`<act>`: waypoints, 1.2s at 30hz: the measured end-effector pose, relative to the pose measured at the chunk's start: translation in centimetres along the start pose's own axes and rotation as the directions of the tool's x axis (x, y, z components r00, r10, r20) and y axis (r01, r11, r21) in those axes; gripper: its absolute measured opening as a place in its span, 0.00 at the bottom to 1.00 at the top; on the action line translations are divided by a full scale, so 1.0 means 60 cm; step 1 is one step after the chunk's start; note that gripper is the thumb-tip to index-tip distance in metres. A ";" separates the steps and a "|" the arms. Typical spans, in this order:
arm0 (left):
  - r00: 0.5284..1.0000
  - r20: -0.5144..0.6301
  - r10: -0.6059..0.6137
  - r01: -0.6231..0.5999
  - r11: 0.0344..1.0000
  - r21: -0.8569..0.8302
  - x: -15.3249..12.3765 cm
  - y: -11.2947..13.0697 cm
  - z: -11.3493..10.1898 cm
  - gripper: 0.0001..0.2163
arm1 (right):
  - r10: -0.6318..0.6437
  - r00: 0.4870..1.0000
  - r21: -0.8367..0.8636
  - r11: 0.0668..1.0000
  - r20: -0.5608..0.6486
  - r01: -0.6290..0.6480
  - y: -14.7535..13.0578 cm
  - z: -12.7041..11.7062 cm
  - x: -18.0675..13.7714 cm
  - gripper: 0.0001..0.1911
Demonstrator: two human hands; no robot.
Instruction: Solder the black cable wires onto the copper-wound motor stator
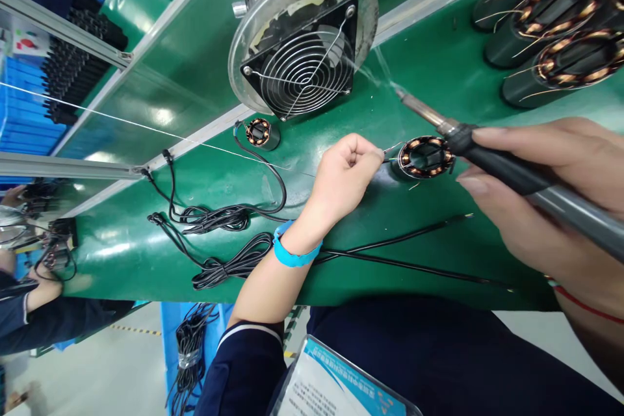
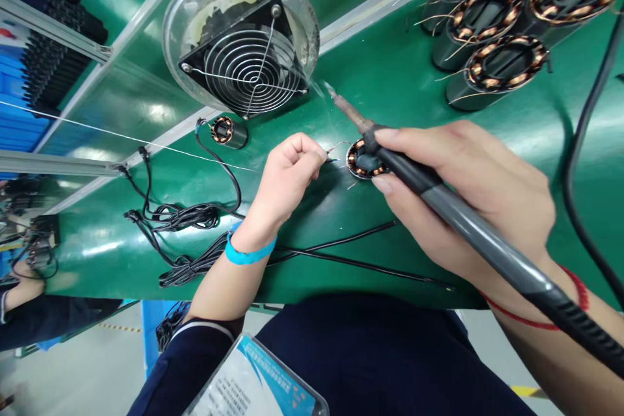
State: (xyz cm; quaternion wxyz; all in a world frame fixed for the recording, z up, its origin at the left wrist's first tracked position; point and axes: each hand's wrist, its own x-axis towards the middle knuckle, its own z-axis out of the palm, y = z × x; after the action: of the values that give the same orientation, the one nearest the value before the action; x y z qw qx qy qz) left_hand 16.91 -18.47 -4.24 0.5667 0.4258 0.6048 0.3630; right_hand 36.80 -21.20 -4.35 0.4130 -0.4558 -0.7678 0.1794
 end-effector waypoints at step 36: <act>0.883 0.142 0.447 -0.462 0.881 0.100 -0.014 -0.020 -0.023 0.06 | -0.003 0.998 0.079 0.997 -0.055 0.008 0.006 0.086 0.020 0.29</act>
State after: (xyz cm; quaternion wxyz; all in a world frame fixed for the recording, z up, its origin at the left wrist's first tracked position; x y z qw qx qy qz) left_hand 15.42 -19.62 -4.91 0.4703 0.6121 0.4770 0.4202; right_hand 32.59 -19.47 -7.05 0.4521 -0.4418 -0.7497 0.1960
